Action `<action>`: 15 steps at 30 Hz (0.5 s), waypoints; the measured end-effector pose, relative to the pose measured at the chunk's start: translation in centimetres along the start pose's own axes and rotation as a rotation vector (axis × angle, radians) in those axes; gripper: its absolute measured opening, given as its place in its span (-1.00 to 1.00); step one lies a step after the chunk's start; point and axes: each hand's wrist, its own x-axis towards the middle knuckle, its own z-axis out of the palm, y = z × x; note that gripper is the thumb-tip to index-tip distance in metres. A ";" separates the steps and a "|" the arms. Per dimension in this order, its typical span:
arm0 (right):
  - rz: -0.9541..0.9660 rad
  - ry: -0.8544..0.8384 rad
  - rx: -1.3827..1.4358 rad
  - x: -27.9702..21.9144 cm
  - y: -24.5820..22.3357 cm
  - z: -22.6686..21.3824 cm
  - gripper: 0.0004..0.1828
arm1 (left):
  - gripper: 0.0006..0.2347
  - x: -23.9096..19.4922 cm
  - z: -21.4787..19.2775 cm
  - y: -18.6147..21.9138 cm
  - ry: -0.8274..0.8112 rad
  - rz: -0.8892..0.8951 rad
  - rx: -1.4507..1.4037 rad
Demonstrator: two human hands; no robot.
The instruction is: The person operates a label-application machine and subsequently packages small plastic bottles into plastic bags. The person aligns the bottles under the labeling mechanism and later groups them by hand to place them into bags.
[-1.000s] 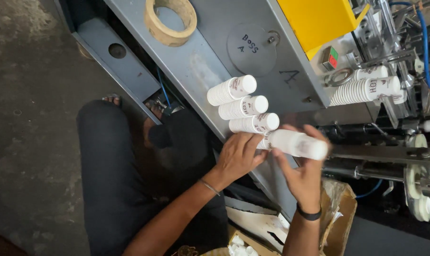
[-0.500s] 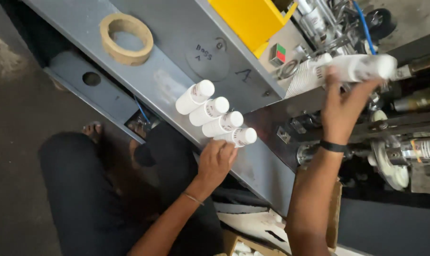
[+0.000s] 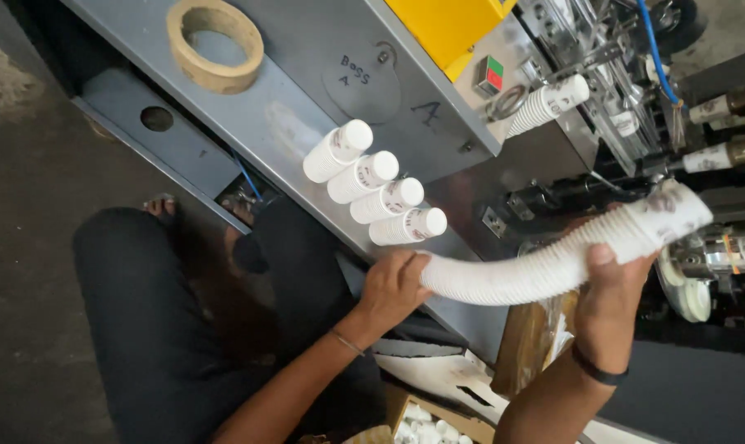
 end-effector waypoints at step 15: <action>0.027 -0.423 0.002 -4.0 1.4 7.3 -0.60 | -0.52 2.5 -1.3 0.3 0.088 -0.051 -0.030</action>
